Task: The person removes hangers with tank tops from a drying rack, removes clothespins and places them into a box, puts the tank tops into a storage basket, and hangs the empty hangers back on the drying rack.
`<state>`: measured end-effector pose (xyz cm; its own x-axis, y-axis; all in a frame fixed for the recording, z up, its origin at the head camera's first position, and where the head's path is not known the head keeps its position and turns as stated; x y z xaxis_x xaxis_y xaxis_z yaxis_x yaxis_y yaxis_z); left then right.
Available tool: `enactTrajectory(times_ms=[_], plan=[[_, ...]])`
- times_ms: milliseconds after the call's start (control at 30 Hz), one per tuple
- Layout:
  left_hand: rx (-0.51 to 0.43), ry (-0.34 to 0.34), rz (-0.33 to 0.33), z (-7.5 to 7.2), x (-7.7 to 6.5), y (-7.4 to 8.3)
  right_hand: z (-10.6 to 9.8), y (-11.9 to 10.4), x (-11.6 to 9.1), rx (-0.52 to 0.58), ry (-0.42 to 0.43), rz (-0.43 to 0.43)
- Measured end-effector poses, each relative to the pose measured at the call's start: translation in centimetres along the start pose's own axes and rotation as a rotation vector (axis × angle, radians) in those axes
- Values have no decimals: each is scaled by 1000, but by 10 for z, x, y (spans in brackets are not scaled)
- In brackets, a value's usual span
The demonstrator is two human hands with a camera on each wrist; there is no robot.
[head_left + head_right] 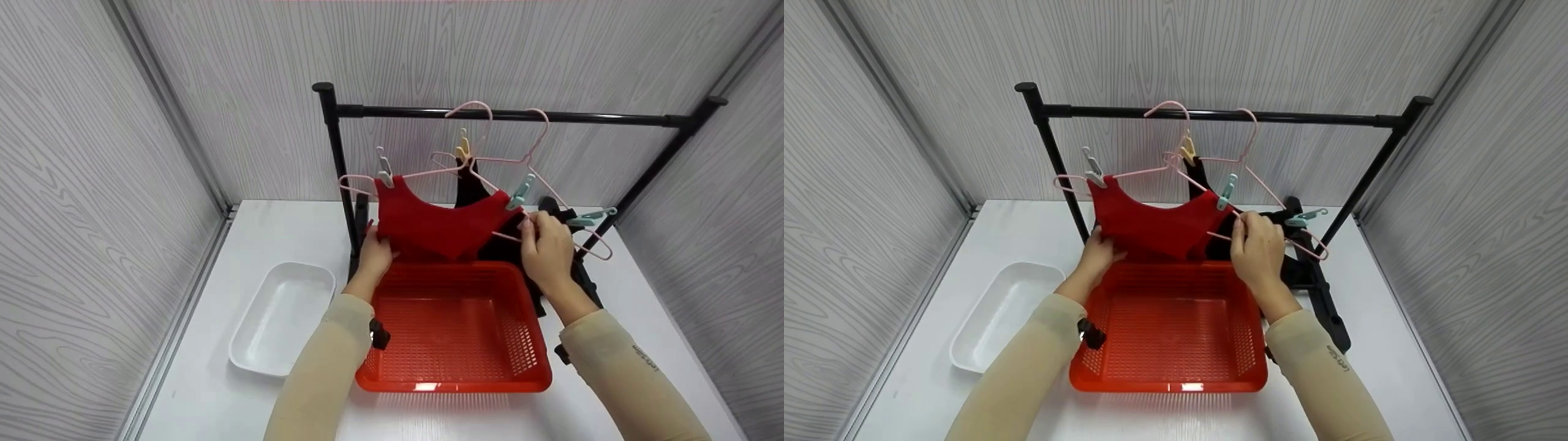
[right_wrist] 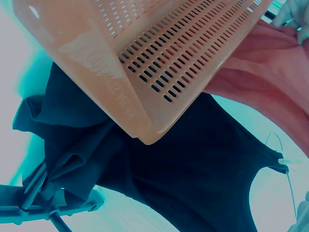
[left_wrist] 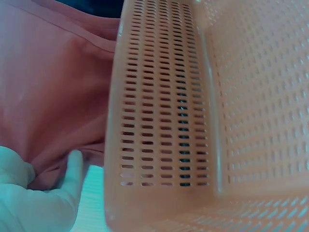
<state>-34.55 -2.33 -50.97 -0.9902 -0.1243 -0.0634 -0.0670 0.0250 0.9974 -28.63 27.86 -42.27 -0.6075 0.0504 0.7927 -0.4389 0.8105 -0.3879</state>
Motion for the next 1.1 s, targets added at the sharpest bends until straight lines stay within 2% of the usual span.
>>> enactTrajectory(times_ms=[67, 167, 467, 667, 767, 967, 1100], plan=[[-128, -12, -27, 1, -1, 4, 0, 1, 0, -1, 7, 1], [-256, -19, -30, 2, -1, 11, 0, 1, 0, 6, 18, 4], [-497, 47, 52, 1, -4, 33, -2, 1, 2, 19, 50, 40], [-566, 43, 86, -1, -9, 50, -4, 1, 4, 37, 80, 55], [-593, 30, 82, -1, -11, 58, -4, 2, 5, 43, 94, 69], [-691, -39, 49, -1, -18, 73, -7, 3, 6, 44, 93, 92], [-691, -99, 27, -2, -20, 75, -8, 4, 7, 49, 95, 102]])
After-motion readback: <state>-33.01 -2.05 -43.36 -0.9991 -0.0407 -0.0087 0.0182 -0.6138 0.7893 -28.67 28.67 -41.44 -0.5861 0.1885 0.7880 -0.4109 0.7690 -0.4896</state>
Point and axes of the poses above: each hand's wrist, its own x-axis towards the middle knuckle, its own z-axis out of the palm, y = z × x, the point moved 2 cm from there along x, towards the middle knuckle, and after that the axes turned 3 degrees about y, right-handed, at the moved point
